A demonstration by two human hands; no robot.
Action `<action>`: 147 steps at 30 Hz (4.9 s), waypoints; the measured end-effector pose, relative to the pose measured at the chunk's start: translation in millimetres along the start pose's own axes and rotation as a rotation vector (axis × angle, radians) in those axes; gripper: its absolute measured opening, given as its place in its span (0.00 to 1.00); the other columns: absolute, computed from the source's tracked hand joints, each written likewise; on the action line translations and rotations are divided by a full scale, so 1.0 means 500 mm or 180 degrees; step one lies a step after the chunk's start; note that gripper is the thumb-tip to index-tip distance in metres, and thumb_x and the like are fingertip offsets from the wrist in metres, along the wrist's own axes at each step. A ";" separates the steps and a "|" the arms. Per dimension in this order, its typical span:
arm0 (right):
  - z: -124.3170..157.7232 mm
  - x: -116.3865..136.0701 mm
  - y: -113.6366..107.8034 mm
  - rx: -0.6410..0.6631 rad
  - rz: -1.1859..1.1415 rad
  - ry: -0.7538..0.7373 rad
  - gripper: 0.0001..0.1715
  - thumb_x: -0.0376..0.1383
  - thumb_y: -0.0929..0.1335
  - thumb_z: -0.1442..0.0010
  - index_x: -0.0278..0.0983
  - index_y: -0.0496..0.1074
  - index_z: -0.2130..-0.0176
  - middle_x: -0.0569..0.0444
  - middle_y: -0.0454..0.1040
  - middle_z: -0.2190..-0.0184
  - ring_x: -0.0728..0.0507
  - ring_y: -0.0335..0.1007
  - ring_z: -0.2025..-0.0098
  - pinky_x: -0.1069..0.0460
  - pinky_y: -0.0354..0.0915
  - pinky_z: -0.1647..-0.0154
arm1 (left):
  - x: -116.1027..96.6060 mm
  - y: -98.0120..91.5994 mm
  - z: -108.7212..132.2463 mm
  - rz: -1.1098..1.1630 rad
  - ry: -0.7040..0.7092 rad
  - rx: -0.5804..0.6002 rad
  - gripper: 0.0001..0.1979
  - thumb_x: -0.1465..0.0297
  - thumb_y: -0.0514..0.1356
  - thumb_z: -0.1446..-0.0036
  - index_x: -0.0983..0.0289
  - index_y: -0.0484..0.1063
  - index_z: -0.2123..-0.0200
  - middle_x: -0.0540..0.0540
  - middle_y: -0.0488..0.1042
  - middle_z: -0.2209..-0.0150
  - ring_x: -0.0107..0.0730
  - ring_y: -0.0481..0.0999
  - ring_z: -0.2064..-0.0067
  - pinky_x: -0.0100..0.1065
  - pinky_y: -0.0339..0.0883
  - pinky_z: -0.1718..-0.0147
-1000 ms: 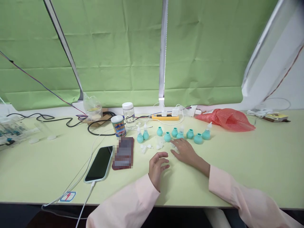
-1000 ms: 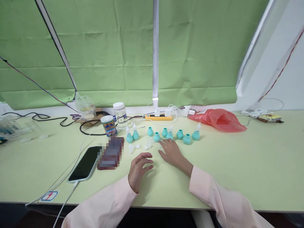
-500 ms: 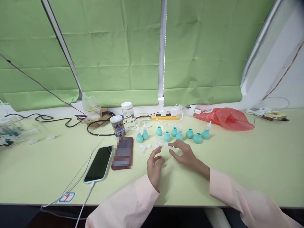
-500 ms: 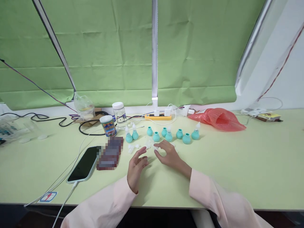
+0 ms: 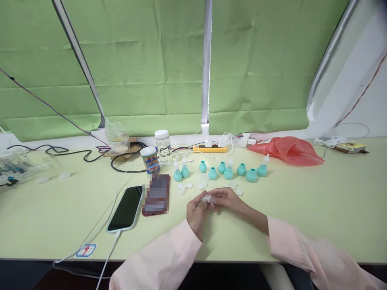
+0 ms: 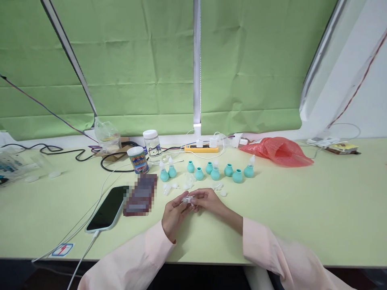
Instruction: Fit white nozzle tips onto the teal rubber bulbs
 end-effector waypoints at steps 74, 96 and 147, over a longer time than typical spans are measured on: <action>0.055 0.110 0.007 -0.0734 0.1250 -0.1501 0.11 0.36 0.67 0.55 0.37 0.69 0.66 0.52 0.72 0.70 0.46 0.68 0.67 0.51 0.66 0.66 | -0.050 0.037 0.039 -0.0041 0.0541 0.0290 0.09 0.71 0.61 0.61 0.69 0.70 0.73 0.54 0.70 0.73 0.29 0.70 0.70 0.35 0.66 0.66; 0.072 0.174 -0.256 -0.3052 0.4482 -0.0683 0.19 0.40 0.63 0.53 0.36 0.64 0.59 0.48 0.65 0.59 0.38 0.57 0.56 0.47 0.60 0.63 | -0.027 0.031 0.030 -0.0300 0.0300 0.0314 0.11 0.72 0.64 0.67 0.70 0.72 0.74 0.55 0.70 0.70 0.31 0.70 0.67 0.35 0.64 0.61; 0.033 0.110 -0.074 -0.0026 0.0680 -0.0714 0.17 0.40 0.63 0.50 0.35 0.64 0.59 0.52 0.67 0.69 0.47 0.65 0.70 0.51 0.64 0.70 | -0.013 0.050 0.030 0.0623 -0.0426 0.0722 0.08 0.74 0.59 0.58 0.72 0.69 0.71 0.56 0.70 0.75 0.24 0.70 0.75 0.23 0.65 0.73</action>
Point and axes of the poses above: each hand's wrist, its own z-axis away from the middle knuckle, its own y-axis out of the palm, x = y × z, the point moved 7 cm from there along -z, towards the middle knuckle
